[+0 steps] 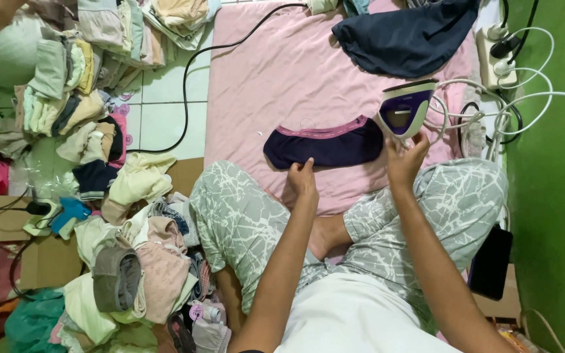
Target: A person is sitting on the floor ironing various small pieces of clothing like underwear and bras.
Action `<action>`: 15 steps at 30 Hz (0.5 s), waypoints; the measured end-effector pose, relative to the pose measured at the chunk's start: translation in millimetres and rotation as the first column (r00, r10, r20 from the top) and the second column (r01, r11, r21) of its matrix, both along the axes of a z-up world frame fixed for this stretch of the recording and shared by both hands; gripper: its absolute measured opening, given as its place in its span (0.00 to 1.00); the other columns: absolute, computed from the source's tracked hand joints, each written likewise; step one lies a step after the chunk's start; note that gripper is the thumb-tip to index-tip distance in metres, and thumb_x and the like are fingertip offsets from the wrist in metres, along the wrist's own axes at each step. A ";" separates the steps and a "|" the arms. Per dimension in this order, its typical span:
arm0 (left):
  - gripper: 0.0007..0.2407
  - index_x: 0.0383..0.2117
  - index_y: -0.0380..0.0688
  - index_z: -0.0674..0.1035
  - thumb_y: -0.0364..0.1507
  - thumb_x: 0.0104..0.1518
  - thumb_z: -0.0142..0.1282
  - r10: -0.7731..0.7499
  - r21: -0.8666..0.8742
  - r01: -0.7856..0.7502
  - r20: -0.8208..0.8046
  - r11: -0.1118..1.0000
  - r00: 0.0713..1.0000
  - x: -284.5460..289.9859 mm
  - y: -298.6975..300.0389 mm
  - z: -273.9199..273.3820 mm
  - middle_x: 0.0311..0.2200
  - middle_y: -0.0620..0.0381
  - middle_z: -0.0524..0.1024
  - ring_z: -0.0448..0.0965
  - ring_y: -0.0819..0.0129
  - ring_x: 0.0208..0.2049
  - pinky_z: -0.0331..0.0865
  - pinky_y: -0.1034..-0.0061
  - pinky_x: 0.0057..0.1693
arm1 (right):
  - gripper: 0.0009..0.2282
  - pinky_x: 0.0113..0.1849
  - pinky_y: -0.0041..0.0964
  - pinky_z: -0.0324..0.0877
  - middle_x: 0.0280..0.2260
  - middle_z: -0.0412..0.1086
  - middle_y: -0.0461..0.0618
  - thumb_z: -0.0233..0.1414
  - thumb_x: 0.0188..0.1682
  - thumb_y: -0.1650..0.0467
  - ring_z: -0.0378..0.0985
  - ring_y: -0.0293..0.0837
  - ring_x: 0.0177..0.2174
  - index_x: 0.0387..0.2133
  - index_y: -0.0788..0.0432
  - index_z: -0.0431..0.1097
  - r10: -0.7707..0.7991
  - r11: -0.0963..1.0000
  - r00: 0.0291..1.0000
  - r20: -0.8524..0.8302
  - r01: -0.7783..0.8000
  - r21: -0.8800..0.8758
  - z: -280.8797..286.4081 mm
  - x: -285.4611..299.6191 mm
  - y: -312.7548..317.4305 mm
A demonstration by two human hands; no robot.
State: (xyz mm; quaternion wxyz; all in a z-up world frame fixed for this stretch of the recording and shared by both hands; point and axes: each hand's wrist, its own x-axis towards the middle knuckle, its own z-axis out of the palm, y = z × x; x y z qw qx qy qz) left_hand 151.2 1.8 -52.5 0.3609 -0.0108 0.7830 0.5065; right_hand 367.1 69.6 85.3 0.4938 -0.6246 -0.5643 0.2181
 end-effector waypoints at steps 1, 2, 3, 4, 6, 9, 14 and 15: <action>0.11 0.29 0.41 0.81 0.33 0.47 0.70 0.001 0.004 -0.001 0.003 1.000 1.000 1.4 -0.2 -4.9 0.20 0.54 0.77 0.77 0.71 0.23 0.71 0.80 0.30 | 0.33 0.50 0.59 0.72 0.52 0.59 0.69 0.68 0.43 0.77 0.66 0.67 0.54 0.57 0.68 0.53 0.001 1.000 1.000 0.003 -0.001 0.004 3.2 -1.9 -10.7; 0.10 0.26 0.43 0.81 0.33 0.46 0.70 0.045 0.001 -0.045 0.016 0.999 0.999 2.6 -0.5 -10.2 0.19 0.56 0.76 0.77 0.73 0.22 0.70 0.82 0.31 | 0.32 0.50 0.56 0.72 0.51 0.59 0.69 0.66 0.42 0.78 0.66 0.68 0.53 0.56 0.69 0.54 -0.015 1.000 1.000 0.003 0.015 0.008 6.0 -4.0 -21.5; 0.09 0.24 0.45 0.80 0.32 0.45 0.70 0.090 -0.005 -0.090 0.029 0.996 0.996 5.3 -2.1 -16.1 0.18 0.59 0.75 0.76 0.75 0.22 0.69 0.84 0.31 | 0.31 0.51 0.54 0.72 0.50 0.58 0.69 0.64 0.41 0.79 0.66 0.69 0.52 0.56 0.70 0.55 -0.030 0.999 1.000 0.004 0.030 0.010 8.2 -4.9 -33.1; 0.09 0.24 0.45 0.80 0.32 0.45 0.70 0.092 -0.003 -0.092 0.033 0.996 0.995 7.2 -0.4 -12.9 0.18 0.59 0.75 0.76 0.75 0.22 0.69 0.84 0.31 | 0.31 0.51 0.54 0.72 0.50 0.58 0.69 0.64 0.41 0.79 0.66 0.69 0.52 0.56 0.70 0.55 -0.028 1.000 1.000 0.008 0.028 0.013 12.1 -6.6 -37.4; 0.08 0.24 0.46 0.77 0.27 0.43 0.69 0.200 0.118 -0.229 0.216 0.966 0.956 1.4 -7.8 -6.0 0.19 0.58 0.69 0.73 0.74 0.21 0.69 0.85 0.30 | 0.22 0.47 0.48 0.72 0.44 0.65 0.64 0.60 0.41 0.81 0.73 0.63 0.46 0.50 0.69 0.63 0.065 0.997 0.998 0.024 -0.065 0.030 17.7 -17.7 -54.6; 0.10 0.28 0.44 0.76 0.22 0.42 0.66 0.240 0.183 -0.314 0.341 0.931 0.909 -1.5 -15.4 -0.6 0.38 0.50 0.70 0.81 0.60 0.38 0.75 0.72 0.50 | 0.16 0.43 0.40 0.72 0.41 0.69 0.49 0.59 0.39 0.78 0.76 0.50 0.42 0.43 0.57 0.74 0.196 0.981 0.975 0.105 -0.196 -0.010 20.4 -38.9 -63.0; 0.07 0.19 0.51 0.73 0.30 0.38 0.60 0.023 0.167 -0.031 0.050 0.986 0.998 -12.9 -29.6 67.6 0.30 0.65 0.69 0.67 0.67 0.36 0.56 0.61 0.55 | 0.11 0.47 0.40 0.71 0.42 0.72 0.47 0.59 0.48 0.72 0.78 0.47 0.44 0.45 0.54 0.75 0.507 0.861 0.860 0.053 -0.502 -0.084 29.9 -73.1 -49.0; 0.07 0.19 0.51 0.71 0.28 0.38 0.59 -0.021 0.267 0.005 0.057 0.964 0.998 -14.7 -30.9 82.6 0.31 0.65 0.67 0.64 0.68 0.38 0.57 0.65 0.54 | 0.11 0.49 0.41 0.70 0.44 0.72 0.47 0.59 0.51 0.69 0.77 0.47 0.46 0.47 0.54 0.74 0.564 0.824 0.823 0.059 -0.557 -0.108 34.3 -79.9 -46.9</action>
